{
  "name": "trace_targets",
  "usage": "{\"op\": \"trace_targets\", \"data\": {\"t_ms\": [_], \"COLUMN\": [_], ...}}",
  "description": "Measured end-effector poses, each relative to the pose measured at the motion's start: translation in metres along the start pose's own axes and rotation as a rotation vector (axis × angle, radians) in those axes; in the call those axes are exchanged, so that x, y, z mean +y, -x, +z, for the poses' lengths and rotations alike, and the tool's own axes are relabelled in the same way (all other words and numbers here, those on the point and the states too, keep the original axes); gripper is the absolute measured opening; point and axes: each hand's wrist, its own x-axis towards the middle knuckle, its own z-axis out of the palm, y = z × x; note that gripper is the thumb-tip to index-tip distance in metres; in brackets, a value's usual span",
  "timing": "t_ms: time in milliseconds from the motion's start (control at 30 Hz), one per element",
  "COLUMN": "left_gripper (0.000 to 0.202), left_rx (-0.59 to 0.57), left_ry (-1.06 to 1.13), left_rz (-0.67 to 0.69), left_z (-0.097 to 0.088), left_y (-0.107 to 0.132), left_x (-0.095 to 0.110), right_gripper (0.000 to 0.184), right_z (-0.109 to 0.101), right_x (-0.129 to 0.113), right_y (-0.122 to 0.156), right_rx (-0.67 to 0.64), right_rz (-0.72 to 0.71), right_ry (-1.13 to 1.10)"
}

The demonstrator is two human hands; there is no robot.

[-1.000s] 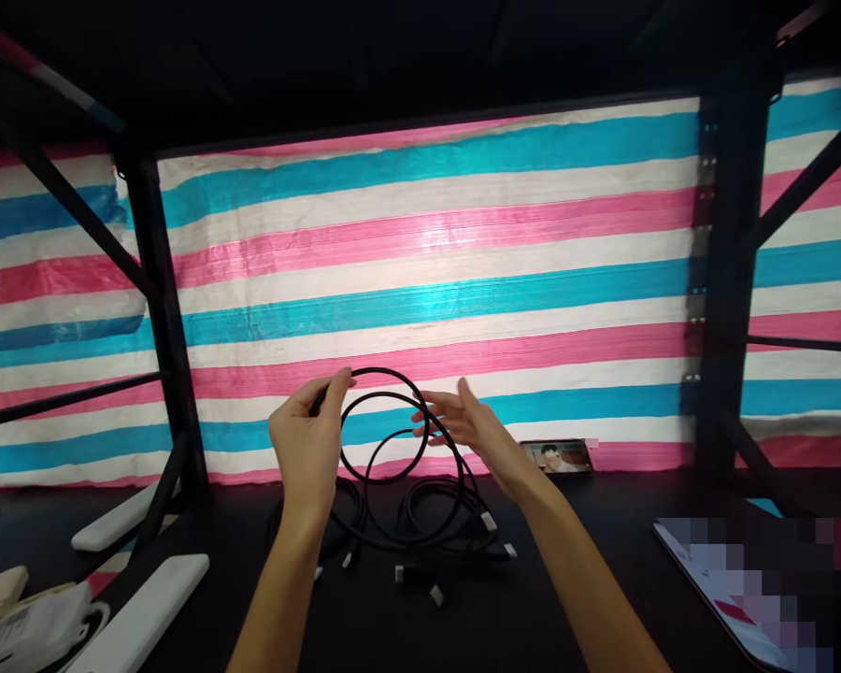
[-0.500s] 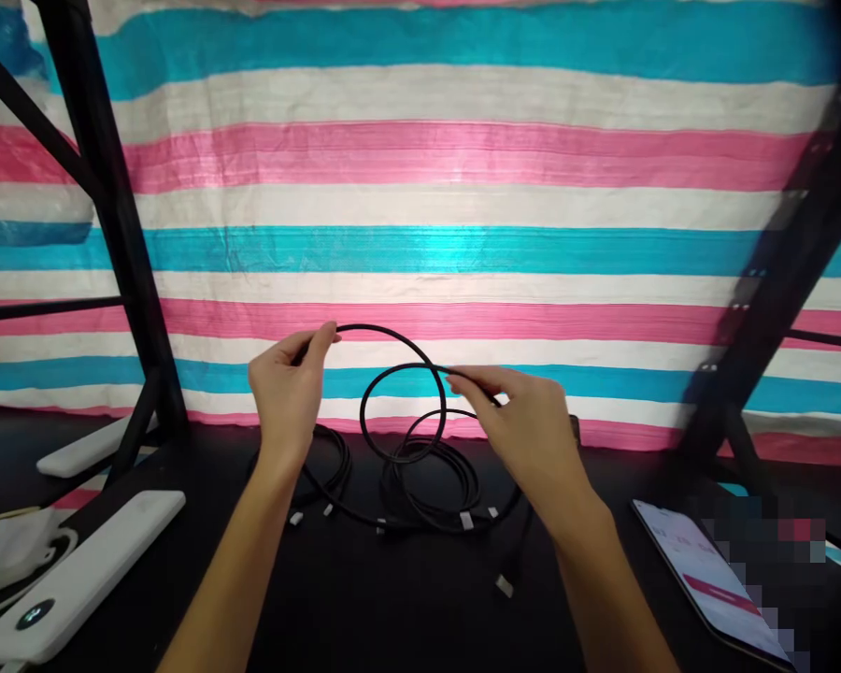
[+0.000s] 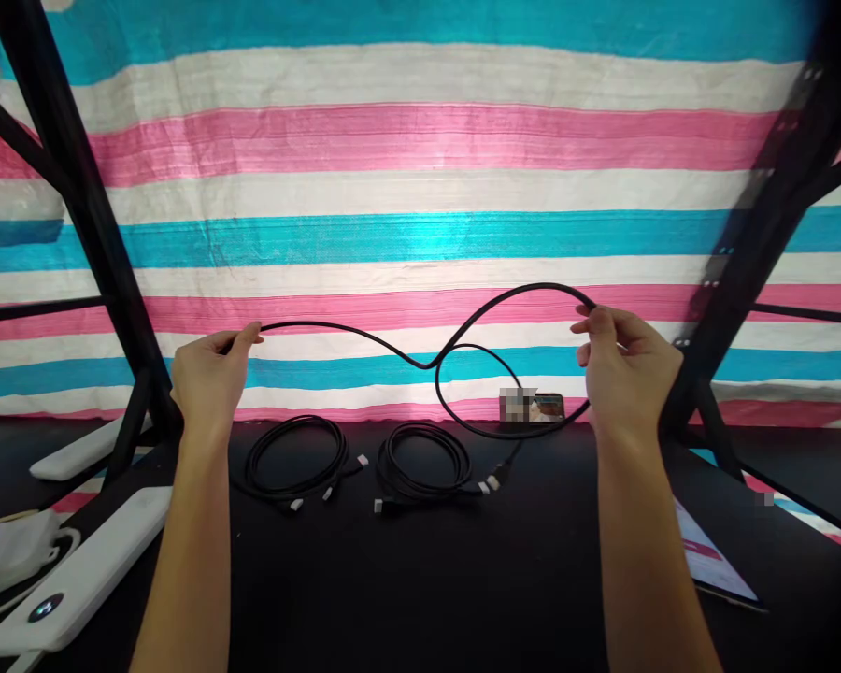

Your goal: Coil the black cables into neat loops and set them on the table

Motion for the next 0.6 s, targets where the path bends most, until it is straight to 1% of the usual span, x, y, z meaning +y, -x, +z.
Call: {"op": "trace_targets", "data": {"t_ms": [33,67,100,167,200,233,267,367,433,467,533,600], "left_gripper": [0.052,0.049,0.047,0.044,0.043,0.042,0.043,0.042,0.040,0.040,0.046,0.050], "left_rx": [-0.021,-0.089,-0.205,-0.508,-0.624,-0.707,-0.760,-0.849,-0.875,-0.862,-0.770,-0.679], "left_ry": [-0.053,-0.100,-0.135,-0.150,-0.137,-0.110,-0.079,-0.006,-0.001,-0.006,0.029,0.171], "left_rz": [0.007,0.024,0.053,0.134,0.176,0.215,0.245,0.298,0.307,0.308,0.315,0.338], "left_z": [0.001,0.004,0.008,0.019,0.026,0.032,0.038,0.050,0.052,0.051,0.045,0.034], "left_y": [-0.001,-0.002,-0.001,0.002,0.006,0.010,0.014,0.024,0.027,0.028,0.031,0.038], "left_x": [-0.001,-0.001,0.000,0.002,0.005,0.007,0.010,0.016,0.019,0.020,0.027,0.039], "right_gripper": [0.023,0.024,0.024,0.024,0.023,0.023,0.022,0.024,0.026,0.027,0.027,0.028], "right_z": [0.001,0.002,0.005,0.011,0.014,0.017,0.020,0.026,0.030,0.032,0.037,0.042], "right_x": [-0.002,-0.005,-0.008,-0.016,-0.019,-0.022,-0.024,-0.026,-0.027,-0.027,-0.028,-0.032], "right_y": [0.001,0.003,0.005,0.012,0.016,0.019,0.023,0.031,0.035,0.038,0.043,0.050], "right_rx": [0.024,0.033,0.030,-0.012,-0.042,-0.072,-0.098,-0.165,-0.207,-0.228,-0.266,-0.297], "right_rz": [-0.007,-0.017,-0.029,-0.039,-0.031,-0.017,0.002,0.070,0.123,0.149,0.194,0.234], "right_ry": [-0.026,-0.054,-0.078,-0.108,-0.115,-0.121,-0.127,-0.149,-0.175,-0.194,-0.234,-0.266]}}
